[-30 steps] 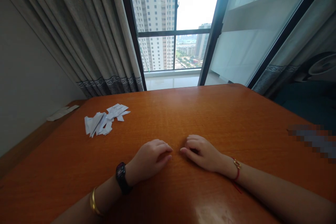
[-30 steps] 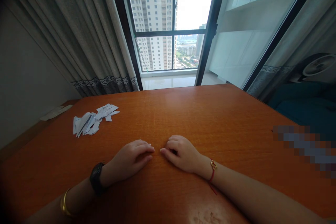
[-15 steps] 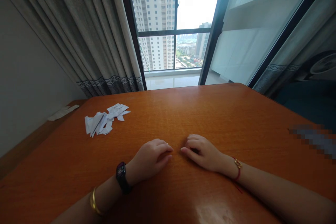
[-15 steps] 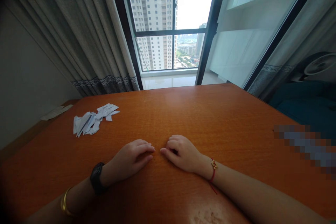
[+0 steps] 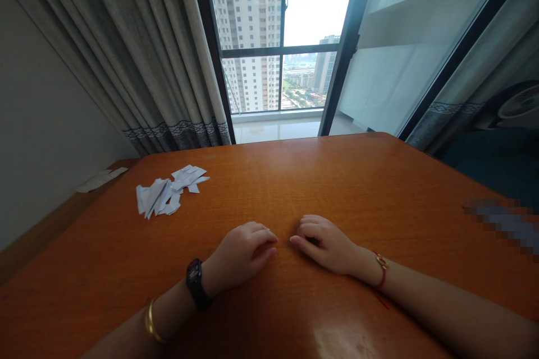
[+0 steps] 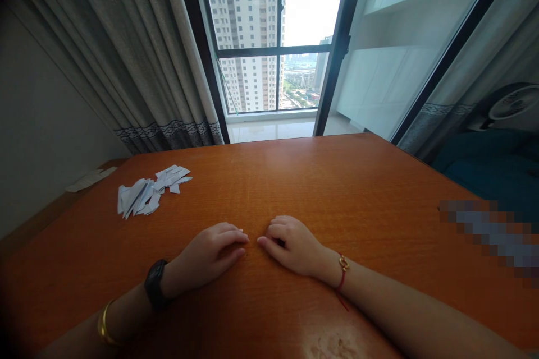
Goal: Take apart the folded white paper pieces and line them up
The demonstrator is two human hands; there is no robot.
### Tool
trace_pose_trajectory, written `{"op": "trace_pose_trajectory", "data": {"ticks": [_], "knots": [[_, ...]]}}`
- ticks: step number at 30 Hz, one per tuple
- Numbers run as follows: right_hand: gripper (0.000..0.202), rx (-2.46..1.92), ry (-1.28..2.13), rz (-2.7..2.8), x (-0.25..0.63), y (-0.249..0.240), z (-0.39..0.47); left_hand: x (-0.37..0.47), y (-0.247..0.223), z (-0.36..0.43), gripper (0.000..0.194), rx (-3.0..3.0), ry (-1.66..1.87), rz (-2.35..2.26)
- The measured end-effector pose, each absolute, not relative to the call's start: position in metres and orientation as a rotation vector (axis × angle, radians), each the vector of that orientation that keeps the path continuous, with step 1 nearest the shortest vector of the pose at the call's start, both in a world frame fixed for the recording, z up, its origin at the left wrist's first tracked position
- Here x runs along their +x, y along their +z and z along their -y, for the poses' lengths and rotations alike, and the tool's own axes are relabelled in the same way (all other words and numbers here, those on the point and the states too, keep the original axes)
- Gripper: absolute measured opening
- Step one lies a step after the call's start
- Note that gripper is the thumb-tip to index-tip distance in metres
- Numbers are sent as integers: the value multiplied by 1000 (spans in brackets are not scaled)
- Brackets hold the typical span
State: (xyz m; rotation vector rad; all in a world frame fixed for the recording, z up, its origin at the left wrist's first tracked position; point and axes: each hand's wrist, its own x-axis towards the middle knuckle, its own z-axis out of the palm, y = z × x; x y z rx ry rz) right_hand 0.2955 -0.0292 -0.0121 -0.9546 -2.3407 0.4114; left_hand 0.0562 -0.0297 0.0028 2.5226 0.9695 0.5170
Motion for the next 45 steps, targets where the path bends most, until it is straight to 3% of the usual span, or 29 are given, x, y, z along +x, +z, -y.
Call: {"op": "trace_pose_trajectory", "data": {"ticks": [45], "knots": [[36,-961,410,2346,296,-13,29,55,2,30,19,2523,528,-983]]}}
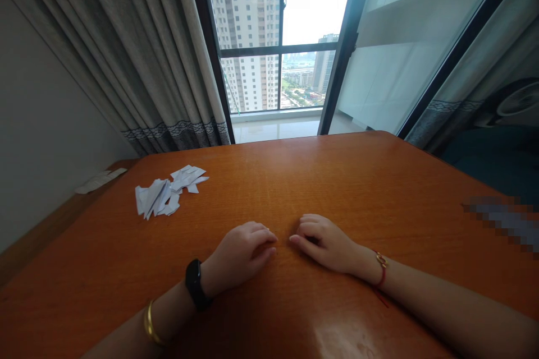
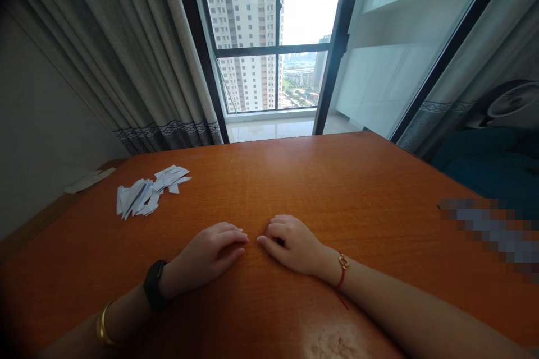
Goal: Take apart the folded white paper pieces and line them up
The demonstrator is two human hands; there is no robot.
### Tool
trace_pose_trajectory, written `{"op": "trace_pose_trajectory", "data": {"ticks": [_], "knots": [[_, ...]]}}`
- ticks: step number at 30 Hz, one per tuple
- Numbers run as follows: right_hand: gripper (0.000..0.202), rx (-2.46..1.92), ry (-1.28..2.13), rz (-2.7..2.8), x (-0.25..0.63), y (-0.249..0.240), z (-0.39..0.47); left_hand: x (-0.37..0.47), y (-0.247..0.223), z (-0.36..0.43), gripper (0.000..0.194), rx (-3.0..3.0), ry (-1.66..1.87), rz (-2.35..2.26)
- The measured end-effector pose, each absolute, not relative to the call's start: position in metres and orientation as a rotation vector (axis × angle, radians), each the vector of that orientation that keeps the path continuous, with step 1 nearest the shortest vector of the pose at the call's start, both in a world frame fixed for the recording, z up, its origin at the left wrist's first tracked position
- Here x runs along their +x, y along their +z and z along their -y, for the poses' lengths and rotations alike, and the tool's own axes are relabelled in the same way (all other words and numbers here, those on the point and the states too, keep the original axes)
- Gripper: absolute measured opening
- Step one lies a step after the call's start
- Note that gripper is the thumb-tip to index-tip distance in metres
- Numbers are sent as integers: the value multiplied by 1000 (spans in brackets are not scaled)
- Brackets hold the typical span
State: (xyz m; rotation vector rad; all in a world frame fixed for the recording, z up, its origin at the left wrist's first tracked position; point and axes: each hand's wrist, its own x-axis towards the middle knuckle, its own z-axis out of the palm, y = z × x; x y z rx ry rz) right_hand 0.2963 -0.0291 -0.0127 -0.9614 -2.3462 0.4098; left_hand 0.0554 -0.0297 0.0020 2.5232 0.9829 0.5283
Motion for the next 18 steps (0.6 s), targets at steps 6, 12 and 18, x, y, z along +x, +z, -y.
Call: {"op": "trace_pose_trajectory", "data": {"ticks": [6,12,18], "knots": [[37,-969,416,2341,295,-11,29,56,3,31,19,2521,534,-975],[37,-973,406,2350,295,-10,29,56,3,30,19,2516,534,-978],[37,-972,419,2339,295,-11,28,55,3,30,19,2521,515,-978]]}}
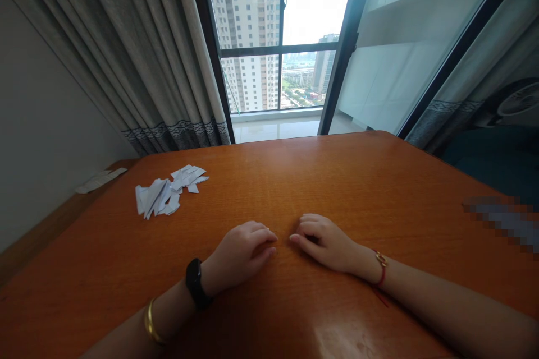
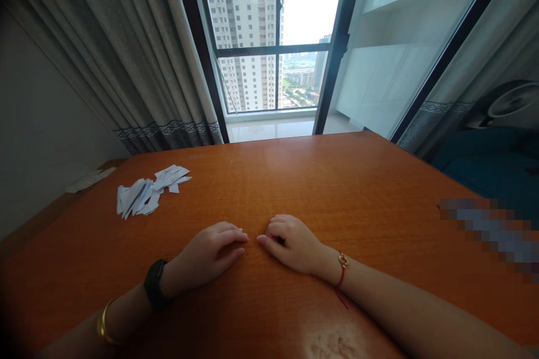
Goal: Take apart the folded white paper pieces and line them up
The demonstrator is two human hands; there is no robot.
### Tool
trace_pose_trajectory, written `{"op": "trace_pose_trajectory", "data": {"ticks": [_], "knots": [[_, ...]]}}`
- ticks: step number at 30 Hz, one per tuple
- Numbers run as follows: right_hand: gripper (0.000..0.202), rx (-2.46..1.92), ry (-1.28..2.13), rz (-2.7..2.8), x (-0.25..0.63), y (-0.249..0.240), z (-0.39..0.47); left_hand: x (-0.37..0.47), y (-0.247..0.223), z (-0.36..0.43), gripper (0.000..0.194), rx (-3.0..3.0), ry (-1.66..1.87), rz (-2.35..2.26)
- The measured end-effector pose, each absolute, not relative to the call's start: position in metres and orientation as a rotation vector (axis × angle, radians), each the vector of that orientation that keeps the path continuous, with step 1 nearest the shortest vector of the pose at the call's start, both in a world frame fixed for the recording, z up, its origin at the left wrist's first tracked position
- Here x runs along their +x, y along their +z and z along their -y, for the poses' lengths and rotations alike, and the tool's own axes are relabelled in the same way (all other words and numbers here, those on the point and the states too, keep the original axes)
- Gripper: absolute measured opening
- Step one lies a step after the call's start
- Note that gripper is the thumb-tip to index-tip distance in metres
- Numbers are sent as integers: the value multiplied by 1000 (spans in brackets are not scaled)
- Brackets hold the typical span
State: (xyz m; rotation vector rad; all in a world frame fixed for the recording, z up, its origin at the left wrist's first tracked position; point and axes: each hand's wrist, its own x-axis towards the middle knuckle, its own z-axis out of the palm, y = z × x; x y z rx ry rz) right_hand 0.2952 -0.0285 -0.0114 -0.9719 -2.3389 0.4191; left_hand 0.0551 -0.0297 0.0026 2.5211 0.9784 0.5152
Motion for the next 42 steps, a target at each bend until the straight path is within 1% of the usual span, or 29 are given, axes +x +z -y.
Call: {"op": "trace_pose_trajectory", "data": {"ticks": [11,21,42], "knots": [[37,-970,425,2334,296,-10,29,56,6,31,20,2509,504,-979],[37,-968,425,2329,295,-9,30,56,7,32,26,2502,491,-989],[35,-966,444,2329,296,-11,29,57,9,32,24,2509,475,-998]]}}
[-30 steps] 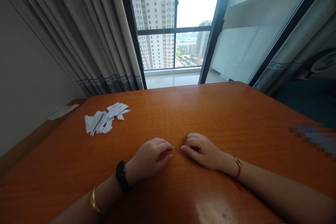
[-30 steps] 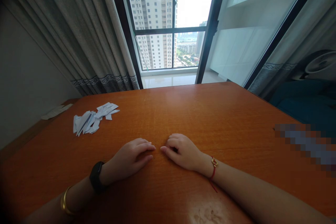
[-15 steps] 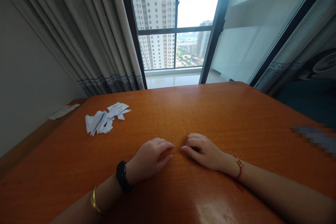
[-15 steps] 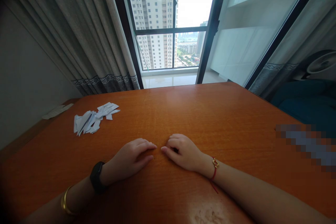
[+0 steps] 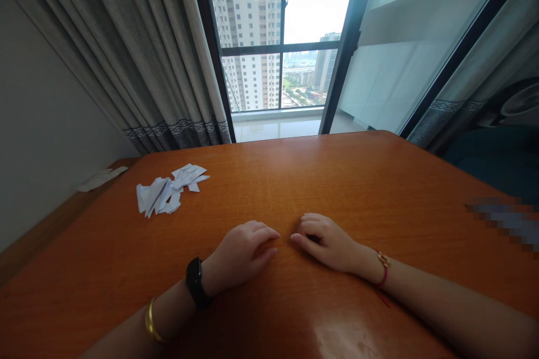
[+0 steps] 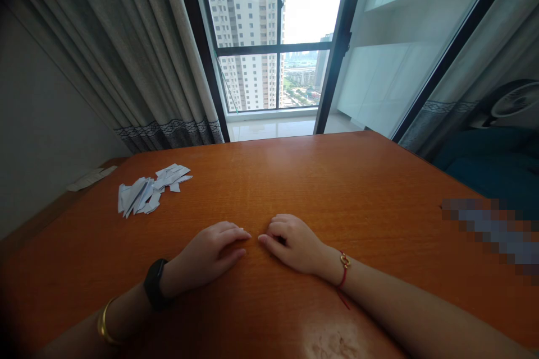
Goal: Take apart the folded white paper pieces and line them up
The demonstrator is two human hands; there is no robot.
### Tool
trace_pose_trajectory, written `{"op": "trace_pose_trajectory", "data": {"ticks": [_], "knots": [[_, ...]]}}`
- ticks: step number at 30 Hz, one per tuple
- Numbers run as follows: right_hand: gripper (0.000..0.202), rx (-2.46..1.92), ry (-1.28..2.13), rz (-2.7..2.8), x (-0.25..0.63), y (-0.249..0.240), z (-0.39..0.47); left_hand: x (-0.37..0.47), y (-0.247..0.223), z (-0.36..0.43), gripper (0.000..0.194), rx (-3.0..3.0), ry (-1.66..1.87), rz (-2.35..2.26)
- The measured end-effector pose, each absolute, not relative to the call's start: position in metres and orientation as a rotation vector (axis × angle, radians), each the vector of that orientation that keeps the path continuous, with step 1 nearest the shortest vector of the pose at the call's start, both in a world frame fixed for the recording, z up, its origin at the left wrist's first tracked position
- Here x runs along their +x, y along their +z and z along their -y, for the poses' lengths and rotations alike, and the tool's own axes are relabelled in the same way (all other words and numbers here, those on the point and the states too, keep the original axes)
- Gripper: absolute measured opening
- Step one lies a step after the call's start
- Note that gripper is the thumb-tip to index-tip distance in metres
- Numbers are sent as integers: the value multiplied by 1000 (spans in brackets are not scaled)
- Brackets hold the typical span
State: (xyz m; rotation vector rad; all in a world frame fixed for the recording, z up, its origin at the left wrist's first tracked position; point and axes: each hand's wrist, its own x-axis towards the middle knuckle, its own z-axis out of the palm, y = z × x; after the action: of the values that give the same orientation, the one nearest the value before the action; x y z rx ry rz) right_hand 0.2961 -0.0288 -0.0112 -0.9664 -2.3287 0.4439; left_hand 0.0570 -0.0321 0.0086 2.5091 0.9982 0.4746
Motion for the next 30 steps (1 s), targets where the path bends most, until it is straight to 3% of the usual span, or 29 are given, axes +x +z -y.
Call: {"op": "trace_pose_trajectory", "data": {"ticks": [30], "knots": [[35,-966,457,2315,296,-10,30,57,9,32,23,2509,468,-983]]}}
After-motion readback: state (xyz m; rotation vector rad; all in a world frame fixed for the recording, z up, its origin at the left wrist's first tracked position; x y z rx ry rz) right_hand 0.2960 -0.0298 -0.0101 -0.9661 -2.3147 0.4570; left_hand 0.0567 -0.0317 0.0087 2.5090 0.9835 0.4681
